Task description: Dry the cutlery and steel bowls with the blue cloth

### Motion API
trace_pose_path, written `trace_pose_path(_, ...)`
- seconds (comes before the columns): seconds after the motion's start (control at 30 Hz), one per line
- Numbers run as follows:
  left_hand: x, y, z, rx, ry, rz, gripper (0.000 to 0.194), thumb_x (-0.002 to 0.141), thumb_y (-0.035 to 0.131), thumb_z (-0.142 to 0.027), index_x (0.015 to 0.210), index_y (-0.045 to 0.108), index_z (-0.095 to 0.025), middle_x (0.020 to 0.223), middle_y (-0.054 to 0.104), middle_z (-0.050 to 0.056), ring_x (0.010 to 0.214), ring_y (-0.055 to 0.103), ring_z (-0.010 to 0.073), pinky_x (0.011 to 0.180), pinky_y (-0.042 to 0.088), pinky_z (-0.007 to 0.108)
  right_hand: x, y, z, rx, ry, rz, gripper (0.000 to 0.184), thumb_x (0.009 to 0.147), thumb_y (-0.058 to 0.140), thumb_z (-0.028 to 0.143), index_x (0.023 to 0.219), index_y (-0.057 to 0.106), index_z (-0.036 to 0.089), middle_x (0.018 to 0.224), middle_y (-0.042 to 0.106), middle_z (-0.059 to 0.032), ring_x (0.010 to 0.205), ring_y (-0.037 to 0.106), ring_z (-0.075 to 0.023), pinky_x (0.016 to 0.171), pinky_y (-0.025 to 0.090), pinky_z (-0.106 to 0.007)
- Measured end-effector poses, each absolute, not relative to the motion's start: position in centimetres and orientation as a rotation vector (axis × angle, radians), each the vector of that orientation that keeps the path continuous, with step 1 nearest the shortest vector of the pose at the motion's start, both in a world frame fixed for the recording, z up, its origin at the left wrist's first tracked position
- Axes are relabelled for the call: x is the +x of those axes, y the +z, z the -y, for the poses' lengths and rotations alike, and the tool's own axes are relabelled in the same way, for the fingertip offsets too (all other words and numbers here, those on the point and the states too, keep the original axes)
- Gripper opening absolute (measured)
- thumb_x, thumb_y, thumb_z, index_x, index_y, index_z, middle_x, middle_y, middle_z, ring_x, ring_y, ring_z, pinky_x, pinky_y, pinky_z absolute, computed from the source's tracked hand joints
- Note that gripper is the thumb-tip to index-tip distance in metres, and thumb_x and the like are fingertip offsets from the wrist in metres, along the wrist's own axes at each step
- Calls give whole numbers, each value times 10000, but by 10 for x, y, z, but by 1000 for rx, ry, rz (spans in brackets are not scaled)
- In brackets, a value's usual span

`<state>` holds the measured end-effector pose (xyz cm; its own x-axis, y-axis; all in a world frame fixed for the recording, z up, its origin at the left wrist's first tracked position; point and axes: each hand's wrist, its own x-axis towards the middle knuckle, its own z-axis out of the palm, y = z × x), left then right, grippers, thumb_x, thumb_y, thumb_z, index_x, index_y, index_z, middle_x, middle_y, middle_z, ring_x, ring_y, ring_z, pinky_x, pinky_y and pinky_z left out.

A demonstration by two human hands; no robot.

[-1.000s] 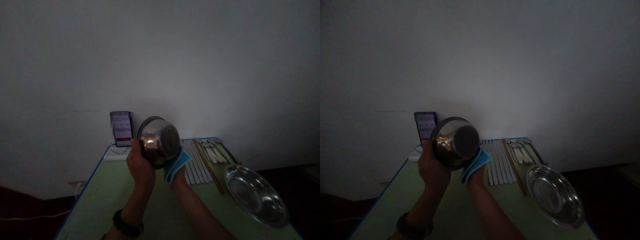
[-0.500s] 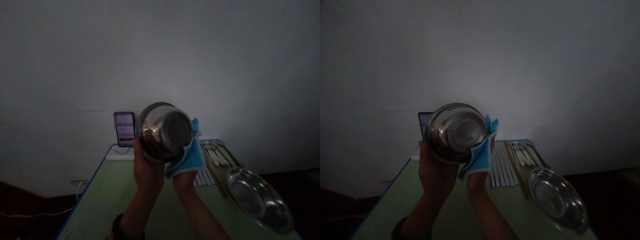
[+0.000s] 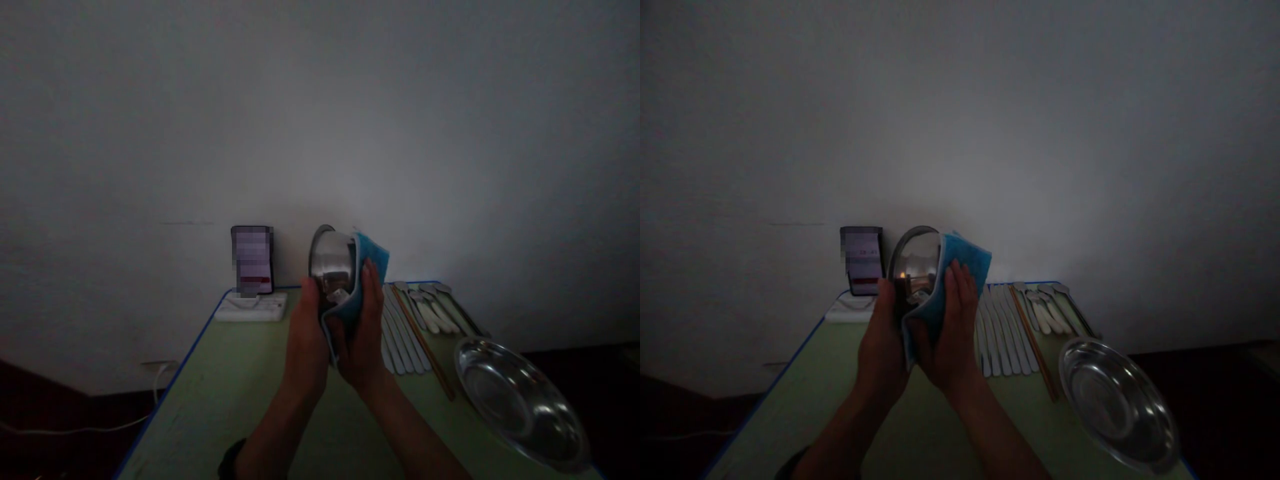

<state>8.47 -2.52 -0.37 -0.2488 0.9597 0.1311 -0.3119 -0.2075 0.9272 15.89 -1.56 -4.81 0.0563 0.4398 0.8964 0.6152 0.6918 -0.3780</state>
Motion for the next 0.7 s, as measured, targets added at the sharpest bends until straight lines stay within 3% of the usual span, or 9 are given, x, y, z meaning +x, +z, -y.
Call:
trace_pose_path(0.13,80,-1,26,1220,1580,-1141,293,838,506,-386,707,682,-192,735,676,34,765,605,184,739,439,250,165,-44,15,-866,-308,1702,564,867,387,239,1404,214,251,1366,394,-71,1350,193,-267,1077,217,-539)
trace_pose_path(0.23,77,7,27,1303,1519,-1137,306,812,534,-343,562,627,-193,570,603,13,587,540,167,589,408,242,172,-30,14,-844,-290,1780,518,852,404,241,1360,304,222,1308,463,-91,1308,294,-263,1065,246,-533)
trace_pose_path(0.33,72,12,26,1377,1485,-1145,381,805,528,-366,463,537,-200,479,515,-13,485,434,145,477,338,239,177,-16,11,-846,-229,1857,481,847,420,260,1319,361,185,1318,461,-108,1289,333,-256,1063,272,-512)
trace_pose_path(0.47,58,11,22,1327,1506,-1123,319,780,558,-386,525,586,-196,586,568,4,582,476,159,542,386,236,181,-8,10,-926,-99,1837,470,880,400,265,1337,327,185,1358,419,-107,1303,319,-230,1065,298,-486)
trace_pose_path(0.6,50,10,22,1337,1490,-1126,327,779,554,-409,543,574,-183,567,523,-11,540,429,136,503,360,227,181,-10,17,-838,-77,1997,517,899,370,265,1389,228,181,1432,314,-101,1362,185,-232,1097,235,-497)
trace_pose_path(0.7,50,13,27,1467,1566,-1186,349,796,541,-384,514,531,-177,505,466,-26,484,374,113,458,313,221,182,-6,22,-735,-118,2102,512,898,367,252,1387,230,189,1416,336,-96,1357,203,-222,1109,212,-487)
